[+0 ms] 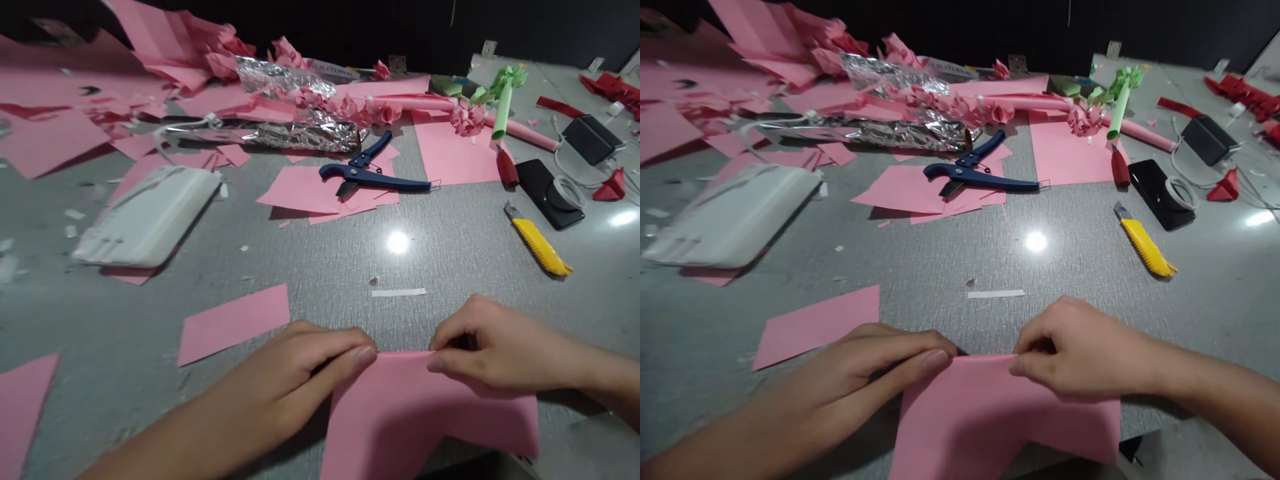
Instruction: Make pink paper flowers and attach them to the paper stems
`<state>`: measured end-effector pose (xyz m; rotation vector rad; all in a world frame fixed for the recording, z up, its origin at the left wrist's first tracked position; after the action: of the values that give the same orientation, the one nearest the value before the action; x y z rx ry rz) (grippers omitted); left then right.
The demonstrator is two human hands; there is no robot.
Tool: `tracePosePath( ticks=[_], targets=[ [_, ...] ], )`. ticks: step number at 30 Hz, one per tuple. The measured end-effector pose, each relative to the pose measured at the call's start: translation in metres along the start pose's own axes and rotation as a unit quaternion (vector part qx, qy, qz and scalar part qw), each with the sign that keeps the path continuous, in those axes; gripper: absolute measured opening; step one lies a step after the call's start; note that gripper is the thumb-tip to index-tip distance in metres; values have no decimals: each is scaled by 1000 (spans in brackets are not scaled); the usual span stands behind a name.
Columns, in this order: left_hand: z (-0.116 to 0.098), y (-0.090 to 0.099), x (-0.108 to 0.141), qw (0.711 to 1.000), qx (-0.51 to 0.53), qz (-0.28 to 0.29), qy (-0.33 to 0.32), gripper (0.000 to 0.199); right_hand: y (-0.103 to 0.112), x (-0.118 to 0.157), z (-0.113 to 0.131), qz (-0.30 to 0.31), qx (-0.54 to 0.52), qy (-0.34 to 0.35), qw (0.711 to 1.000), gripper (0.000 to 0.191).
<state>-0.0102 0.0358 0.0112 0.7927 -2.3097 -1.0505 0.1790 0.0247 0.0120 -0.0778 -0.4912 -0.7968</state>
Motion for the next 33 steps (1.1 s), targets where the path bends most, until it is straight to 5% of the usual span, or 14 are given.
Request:
tracePosePath(
  ticks=[10,18,33],
  targets=[
    [0,-3,2,999,30,14,22,38,-2,0,-3,-12,13,-13,1000,17],
    [-30,-2,3,998,-20,-19,-54,49,-14,-1,0,74,-89,-29,993,28],
    [-12,4,2,998,32,-49,2,32,-15,-4,-11,20,-132,-49,990,24]
  ],
)
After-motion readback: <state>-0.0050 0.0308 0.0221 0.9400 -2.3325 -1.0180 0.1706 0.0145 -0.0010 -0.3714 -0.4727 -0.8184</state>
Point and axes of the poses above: each hand's wrist, its own x-axis away from the middle knuckle, its own y-axis out of the back of the hand, z = x × y, the point moved 7 cm from there along -x, towards the middle knuckle, and after that the axes turned 15 degrees about -x, right-handed, at the moved point
